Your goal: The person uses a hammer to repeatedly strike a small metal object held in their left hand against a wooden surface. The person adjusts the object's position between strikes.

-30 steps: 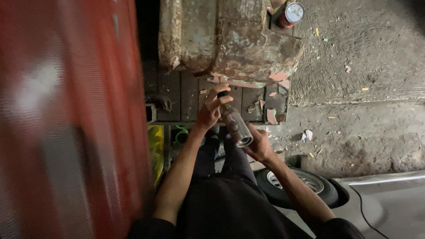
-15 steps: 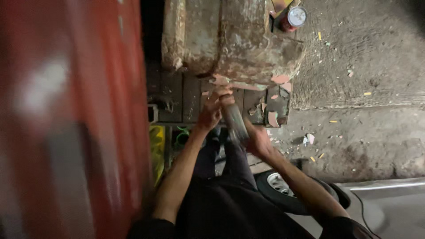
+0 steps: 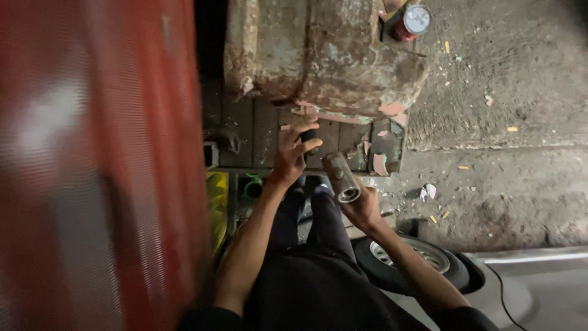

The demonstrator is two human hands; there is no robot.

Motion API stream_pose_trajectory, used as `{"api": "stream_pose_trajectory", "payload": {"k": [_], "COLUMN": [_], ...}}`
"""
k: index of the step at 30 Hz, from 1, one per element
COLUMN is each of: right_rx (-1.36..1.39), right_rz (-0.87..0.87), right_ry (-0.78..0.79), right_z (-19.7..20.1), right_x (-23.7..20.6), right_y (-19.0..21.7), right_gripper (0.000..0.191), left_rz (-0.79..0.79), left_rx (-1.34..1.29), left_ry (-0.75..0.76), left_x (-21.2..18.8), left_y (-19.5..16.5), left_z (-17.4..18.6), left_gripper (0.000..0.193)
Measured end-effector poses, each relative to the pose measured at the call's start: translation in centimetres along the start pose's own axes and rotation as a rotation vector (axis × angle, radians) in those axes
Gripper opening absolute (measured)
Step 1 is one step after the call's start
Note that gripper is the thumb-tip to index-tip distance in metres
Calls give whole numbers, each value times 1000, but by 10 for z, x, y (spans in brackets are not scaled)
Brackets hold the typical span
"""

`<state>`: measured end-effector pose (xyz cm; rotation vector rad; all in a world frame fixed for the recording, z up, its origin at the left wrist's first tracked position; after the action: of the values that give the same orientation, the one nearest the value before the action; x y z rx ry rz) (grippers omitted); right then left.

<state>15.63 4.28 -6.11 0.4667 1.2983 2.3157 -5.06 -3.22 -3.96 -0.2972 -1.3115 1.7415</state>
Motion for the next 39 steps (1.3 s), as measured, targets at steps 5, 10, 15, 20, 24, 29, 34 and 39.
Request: {"api": "stream_pose_trajectory", "payload": {"k": [5, 10, 15, 20, 24, 29, 34, 39], "right_rx": [-47, 6, 0, 49, 91, 146, 153, -96], "right_rz": [-56, -41, 65, 18, 213, 408, 768, -107], "right_ry": [19, 17, 15, 44, 46, 149, -35, 339], "right_z": [3, 5, 7, 11, 15, 17, 29, -13], "right_x": [-8, -13, -13, -18, -8, -7, -30, -4], "right_y": [5, 3, 5, 9, 28, 49, 63, -24], "right_gripper": [40, 41, 37, 29, 35, 46, 13, 28], "left_rz": [25, 1, -1, -10, -14, -48, -48, -70], "left_rx": [-136, -95, -91, -83, -133, -132, -115, -110], "left_ry": [21, 15, 55, 59, 65, 62, 32, 32], "left_x": [3, 4, 6, 8, 11, 12, 11, 14], "left_y": [-8, -9, -7, -8, -7, -6, -3, 1], "left_z": [-3, -9, -11, -13, -16, -17, -13, -5], "left_gripper": [50, 45, 39, 37, 34, 32, 43, 39]}}
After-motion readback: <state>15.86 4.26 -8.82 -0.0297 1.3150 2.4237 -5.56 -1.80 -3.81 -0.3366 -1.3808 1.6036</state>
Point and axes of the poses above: each hand's wrist, its own x-axis towards the middle knuckle, its own z-axis out of the back of the hand, y = z × x, the point moved 6 cm from there along x, towards the middle knuckle, and after that the axes turned 13 degrees about z, right-handed, at the moved point
